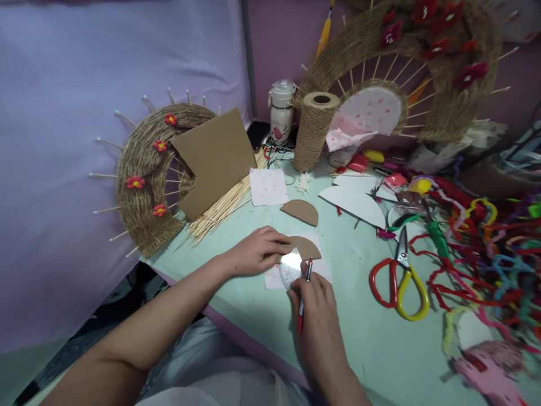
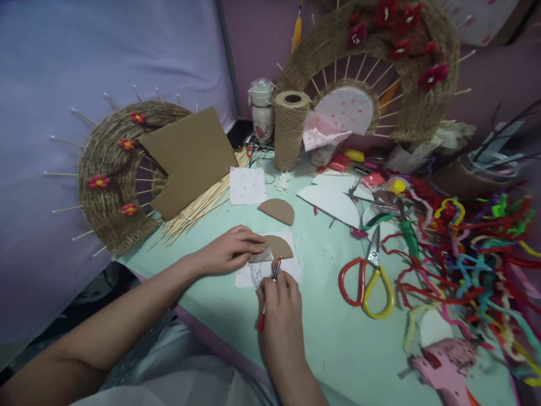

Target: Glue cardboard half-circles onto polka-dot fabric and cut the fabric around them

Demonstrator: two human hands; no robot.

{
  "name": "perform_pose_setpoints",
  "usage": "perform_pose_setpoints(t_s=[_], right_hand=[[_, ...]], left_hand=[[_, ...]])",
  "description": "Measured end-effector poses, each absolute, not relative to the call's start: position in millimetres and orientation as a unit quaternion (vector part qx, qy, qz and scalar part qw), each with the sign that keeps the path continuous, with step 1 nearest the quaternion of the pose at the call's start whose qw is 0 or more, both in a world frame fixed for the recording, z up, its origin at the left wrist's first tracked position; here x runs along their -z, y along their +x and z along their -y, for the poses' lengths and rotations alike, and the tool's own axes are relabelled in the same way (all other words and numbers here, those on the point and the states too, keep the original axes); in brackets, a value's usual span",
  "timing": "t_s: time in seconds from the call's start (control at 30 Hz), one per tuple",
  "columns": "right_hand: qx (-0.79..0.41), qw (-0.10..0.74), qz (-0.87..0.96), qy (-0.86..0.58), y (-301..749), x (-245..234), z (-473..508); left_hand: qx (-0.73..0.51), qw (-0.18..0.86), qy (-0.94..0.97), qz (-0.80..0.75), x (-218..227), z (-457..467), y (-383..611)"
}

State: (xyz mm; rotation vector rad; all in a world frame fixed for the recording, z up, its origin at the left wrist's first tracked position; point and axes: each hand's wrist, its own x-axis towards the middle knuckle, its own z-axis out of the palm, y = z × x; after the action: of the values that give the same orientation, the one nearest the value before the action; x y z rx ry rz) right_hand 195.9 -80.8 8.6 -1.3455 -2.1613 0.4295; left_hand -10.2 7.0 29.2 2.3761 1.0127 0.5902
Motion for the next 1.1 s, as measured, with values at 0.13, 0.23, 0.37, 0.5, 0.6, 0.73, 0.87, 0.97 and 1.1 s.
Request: perform_pose_setpoints(t_s=[0.13,0.23,0.37,0.5,0.6,0.73,0.87,0.97,1.1], right_hand=[[-0.174,0.271,0.797,-0.511,190.8,-10.4,82.7],[-0.174,0.276,0.799,-0.506,189.5,-12.4,82.1],[-0.170,0.290,0.795,-0.505,188.3,-13.1,79.9],[-0.165,0.302,0.792,-0.503,186.4,-11.7,78.2],[-0.163,0.302,0.793,-0.504,186.5,-9.9,77.6],[-0.167,0.299,0.792,-0.506,187.6,-8.3,77.3],[-0.170,0.301,0.790,-0.506,187.2,-8.1,77.0],[-0.169,0.305,0.789,-0.505,186.6,-8.3,77.3],[-0.172,0.307,0.788,-0.506,186.9,-8.3,77.2]], left_hand=[[-0.230,0.244,0.864,-0.376,-29.7,-6.1,-10.4],[-0.220,0.249,0.865,-0.377,-28.9,-6.6,-11.1],[-0.226,0.249,0.862,-0.380,-28.7,-7.1,-10.4],[-0.226,0.243,0.860,-0.387,-28.5,-7.0,-9.6],[-0.225,0.241,0.861,-0.387,-27.8,-7.2,-10.2],[-0.227,0.242,0.859,-0.390,-26.3,-8.1,-11.2],[-0.222,0.245,0.859,-0.391,-25.3,-8.6,-12.0],[-0.218,0.250,0.857,-0.395,-24.3,-8.8,-12.8],[-0.218,0.259,0.850,-0.403,-23.2,-9.0,-12.9]])
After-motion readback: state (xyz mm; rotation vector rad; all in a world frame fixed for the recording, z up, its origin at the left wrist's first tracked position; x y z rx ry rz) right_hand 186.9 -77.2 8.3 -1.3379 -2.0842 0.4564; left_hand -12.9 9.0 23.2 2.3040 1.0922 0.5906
